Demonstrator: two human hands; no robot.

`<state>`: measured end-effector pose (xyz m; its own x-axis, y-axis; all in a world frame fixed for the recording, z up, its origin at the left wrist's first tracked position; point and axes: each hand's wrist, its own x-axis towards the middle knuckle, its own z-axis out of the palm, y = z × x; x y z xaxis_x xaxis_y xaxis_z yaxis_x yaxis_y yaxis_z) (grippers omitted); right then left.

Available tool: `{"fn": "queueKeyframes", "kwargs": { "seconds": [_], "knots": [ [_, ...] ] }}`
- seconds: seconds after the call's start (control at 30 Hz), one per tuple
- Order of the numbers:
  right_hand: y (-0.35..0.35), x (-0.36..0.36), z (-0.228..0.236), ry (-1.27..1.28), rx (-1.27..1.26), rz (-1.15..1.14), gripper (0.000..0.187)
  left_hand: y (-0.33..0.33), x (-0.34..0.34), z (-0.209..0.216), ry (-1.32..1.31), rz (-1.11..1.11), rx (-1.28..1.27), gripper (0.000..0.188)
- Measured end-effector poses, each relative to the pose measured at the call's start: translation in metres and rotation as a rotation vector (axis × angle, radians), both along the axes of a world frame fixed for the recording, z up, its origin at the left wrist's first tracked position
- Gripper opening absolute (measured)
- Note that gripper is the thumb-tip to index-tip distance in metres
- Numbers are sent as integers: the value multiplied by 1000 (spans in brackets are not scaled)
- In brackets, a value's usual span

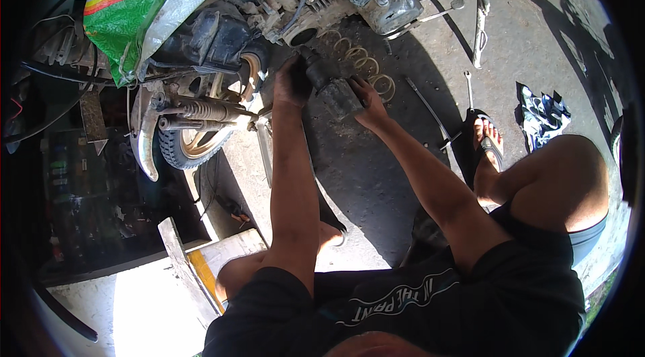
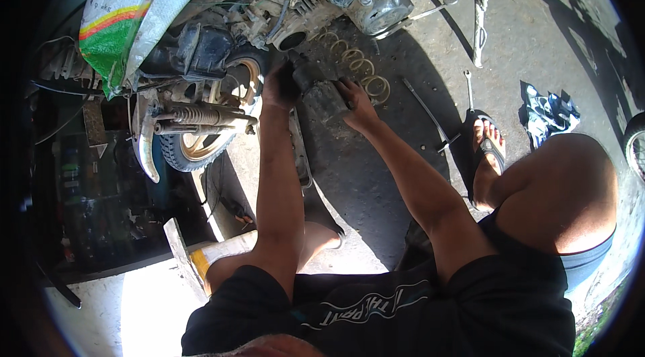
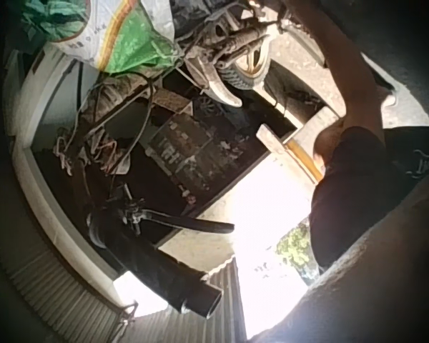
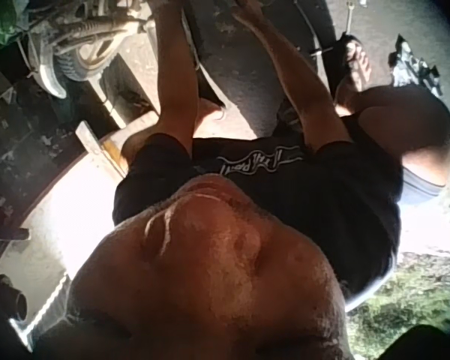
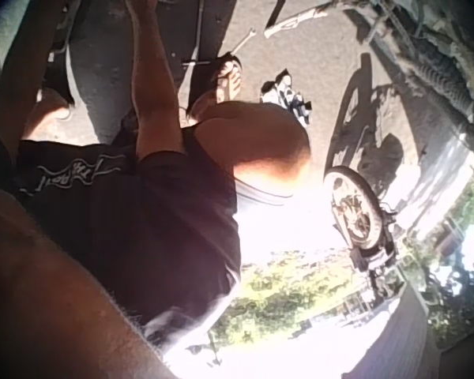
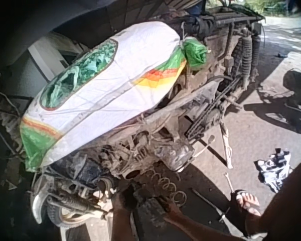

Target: The person is disassembling components of a motorcycle engine, specifically removing the cylinder head and related bolts.

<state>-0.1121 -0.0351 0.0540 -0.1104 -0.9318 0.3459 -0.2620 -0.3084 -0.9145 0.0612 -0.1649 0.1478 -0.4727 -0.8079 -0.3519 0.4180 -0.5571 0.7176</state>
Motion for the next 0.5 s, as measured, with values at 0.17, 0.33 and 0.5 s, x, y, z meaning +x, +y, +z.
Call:
{"fn": "queueKeyframes", "kwargs": {
  "seconds": [0.17, 0.33, 0.5],
  "knots": [
    [-26, 4, 3, -70, -86, -63, 37, -6, -23, 18, -39, 22, 1, 34],
    [-31, 2, 7, -145, -32, 18, 46, -19, -27, 16, -156, 104, 18, 36],
    [-33, -2, 2, -56, -42, 8, 51, -19, -21, 8, -98, 80, 3, 38]
  ]
}}
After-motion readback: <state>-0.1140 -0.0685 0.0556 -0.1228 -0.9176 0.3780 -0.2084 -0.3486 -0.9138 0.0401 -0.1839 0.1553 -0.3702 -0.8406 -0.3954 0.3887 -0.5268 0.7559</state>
